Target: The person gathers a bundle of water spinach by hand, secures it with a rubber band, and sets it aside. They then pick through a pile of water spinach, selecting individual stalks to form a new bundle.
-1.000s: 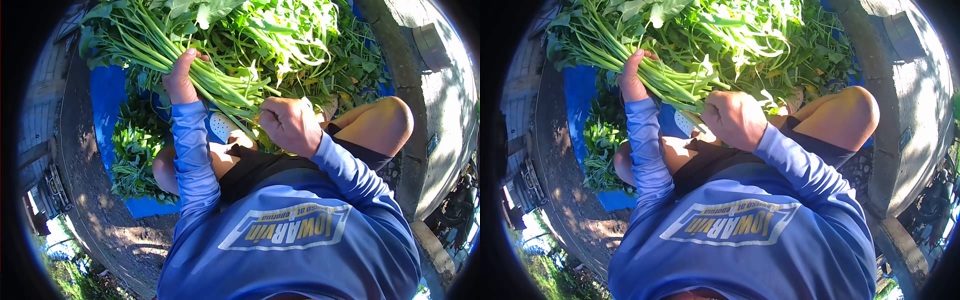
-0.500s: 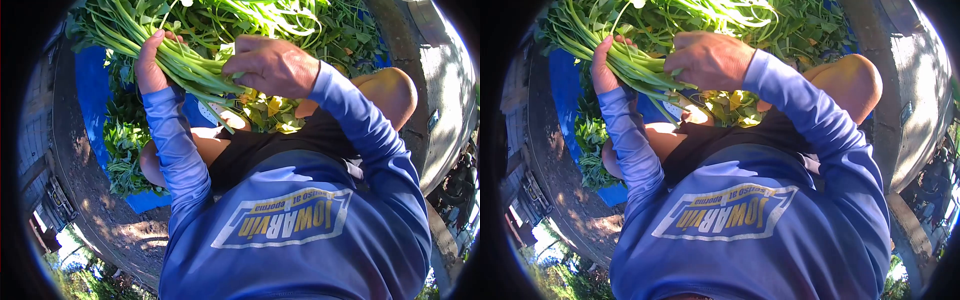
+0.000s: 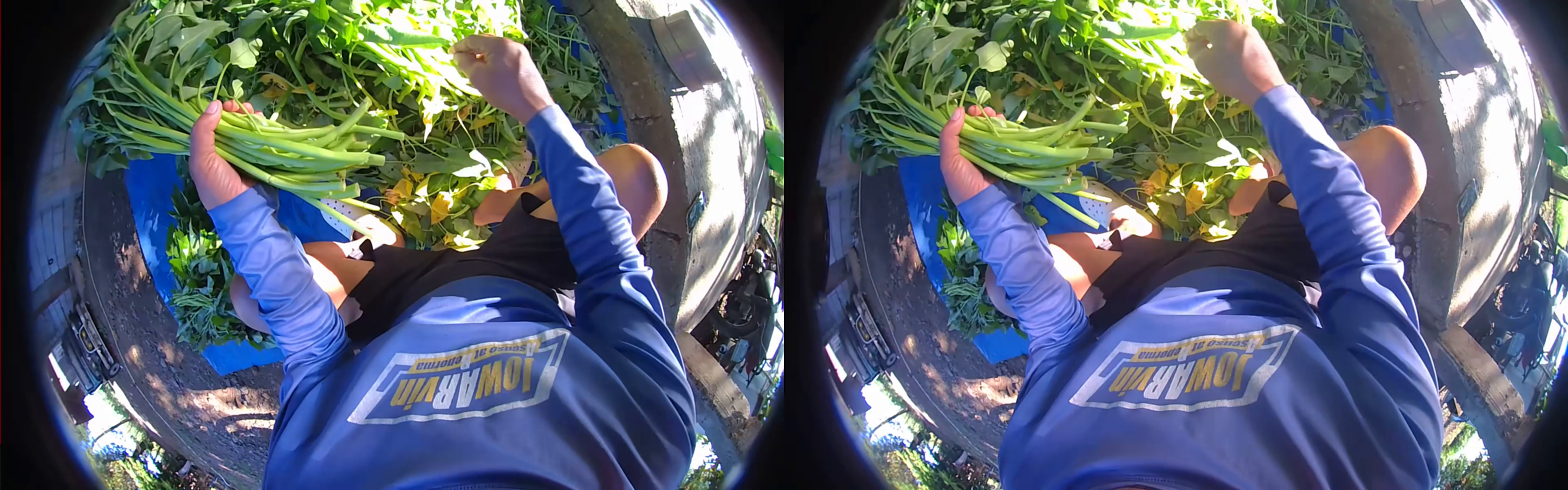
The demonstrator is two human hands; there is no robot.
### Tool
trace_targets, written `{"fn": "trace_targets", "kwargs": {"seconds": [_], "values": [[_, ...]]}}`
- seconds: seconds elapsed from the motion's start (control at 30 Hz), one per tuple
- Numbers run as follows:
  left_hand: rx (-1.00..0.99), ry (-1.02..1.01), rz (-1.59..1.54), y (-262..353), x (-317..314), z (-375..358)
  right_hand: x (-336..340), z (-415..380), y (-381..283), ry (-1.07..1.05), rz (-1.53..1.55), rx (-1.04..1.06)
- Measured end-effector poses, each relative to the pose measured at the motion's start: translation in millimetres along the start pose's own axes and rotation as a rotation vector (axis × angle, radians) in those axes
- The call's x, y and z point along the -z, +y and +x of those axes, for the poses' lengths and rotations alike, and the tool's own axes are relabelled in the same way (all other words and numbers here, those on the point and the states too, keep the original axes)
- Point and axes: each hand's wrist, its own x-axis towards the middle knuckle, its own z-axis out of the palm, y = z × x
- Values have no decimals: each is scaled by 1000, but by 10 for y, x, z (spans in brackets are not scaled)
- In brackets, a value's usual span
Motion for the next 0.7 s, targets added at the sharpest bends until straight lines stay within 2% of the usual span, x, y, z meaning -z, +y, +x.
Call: {"fn": "trace_targets", "kwargs": {"seconds": [0.03,0.07,0.17,0.2,0.23,0.3,0.33,0.57,0.7], "values": [[35,-18,-5,-17,-39,-17,-259,159,274,77,-109,176],[44,5,23,-39,-84,-47,-312,245,244,-100,-263,60],[0,60,39,-94,-211,-156,-488,263,213,-149,-256,6],[23,-15,87,-89,-154,-143,-482,234,243,-43,-194,48],[38,17,134,-64,-176,-192,-443,313,353,-54,-131,88],[43,-18,190,-75,-109,-161,-121,319,132,-102,-19,-135],[74,-12,197,-65,-122,-161,-15,353,201,-57,81,-77],[33,-42,290,-65,-124,-80,1358,139,-540,31,497,-214],[-16,-75,187,-155,-153,-130,1504,-65,-654,91,628,-178]]}}
